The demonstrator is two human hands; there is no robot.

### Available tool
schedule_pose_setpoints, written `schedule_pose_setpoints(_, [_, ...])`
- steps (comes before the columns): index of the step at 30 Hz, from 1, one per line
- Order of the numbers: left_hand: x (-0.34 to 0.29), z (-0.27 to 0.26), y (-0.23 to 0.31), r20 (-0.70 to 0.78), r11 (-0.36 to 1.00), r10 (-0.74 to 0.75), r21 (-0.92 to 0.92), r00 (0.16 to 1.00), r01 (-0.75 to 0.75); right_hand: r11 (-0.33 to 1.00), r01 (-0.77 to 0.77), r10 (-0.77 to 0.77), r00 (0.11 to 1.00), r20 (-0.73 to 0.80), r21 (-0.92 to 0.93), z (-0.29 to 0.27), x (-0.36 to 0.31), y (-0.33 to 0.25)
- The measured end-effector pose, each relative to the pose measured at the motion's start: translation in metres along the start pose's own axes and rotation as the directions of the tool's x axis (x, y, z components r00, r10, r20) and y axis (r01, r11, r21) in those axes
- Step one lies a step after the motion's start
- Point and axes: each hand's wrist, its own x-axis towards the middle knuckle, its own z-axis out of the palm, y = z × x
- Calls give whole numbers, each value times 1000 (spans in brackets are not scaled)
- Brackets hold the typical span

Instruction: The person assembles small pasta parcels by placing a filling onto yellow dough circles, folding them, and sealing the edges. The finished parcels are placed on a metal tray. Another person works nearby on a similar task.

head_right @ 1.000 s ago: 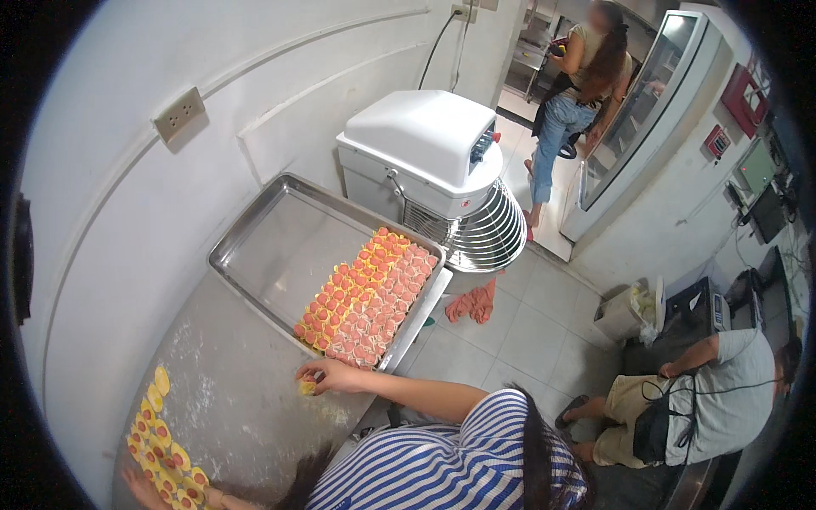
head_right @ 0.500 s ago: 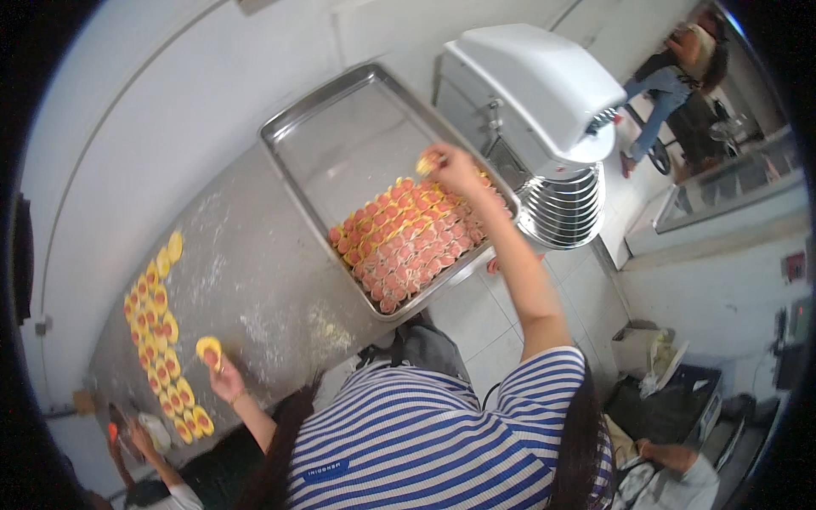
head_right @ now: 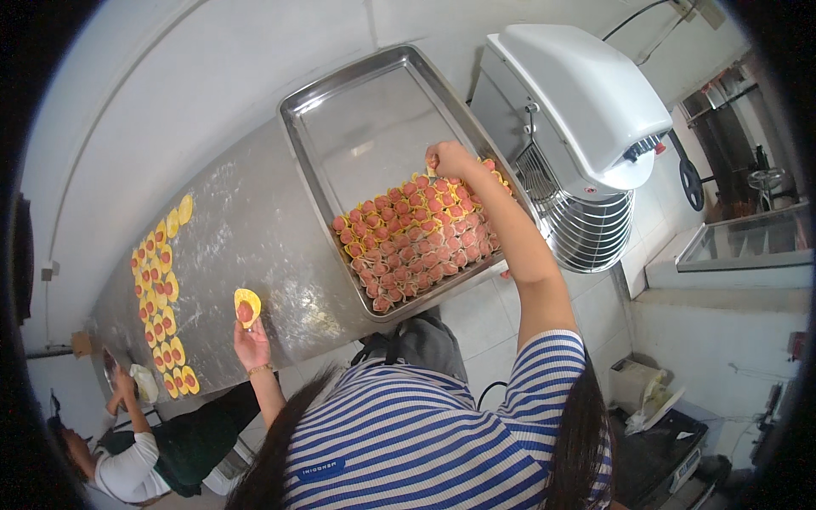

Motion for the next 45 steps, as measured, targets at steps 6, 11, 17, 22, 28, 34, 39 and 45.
schedule_pose_setpoints(6, [-3,-1,-13,8,1000,5,19,1000,-6,996,55,-63,990,123,69,-6,-2,-1])
schedule_pose_setpoints(11, [-8,10,-22,15,999,1,35,1000,-2,987,156,-158,986,49,33,-3,-4,2])
schedule_pose_setpoints(17, [-7,10,-23,33,998,-16,57,999,14,994,111,-111,994,18,26,-2,-12,-9])
schedule_pose_setpoints(22, [-6,17,-26,51,998,-35,47,998,32,997,33,-41,992,123,68,-8,-9,-10])
schedule_pose_setpoints(28, [-7,29,-24,112,988,-151,3,982,152,992,87,-93,994,-63,-92,-18,-8,-28])
schedule_pose_setpoints(34, [-15,75,-35,283,968,-249,83,926,235,831,-95,106,994,11,548,41,-17,-171])
schedule_pose_setpoints(39, [-19,90,-37,219,911,-302,355,928,212,150,-451,-65,883,464,880,135,-48,-266])
schedule_pose_setpoints(45, [1,54,-54,-5,712,-211,684,977,157,261,-409,116,912,392,874,191,-58,-269])
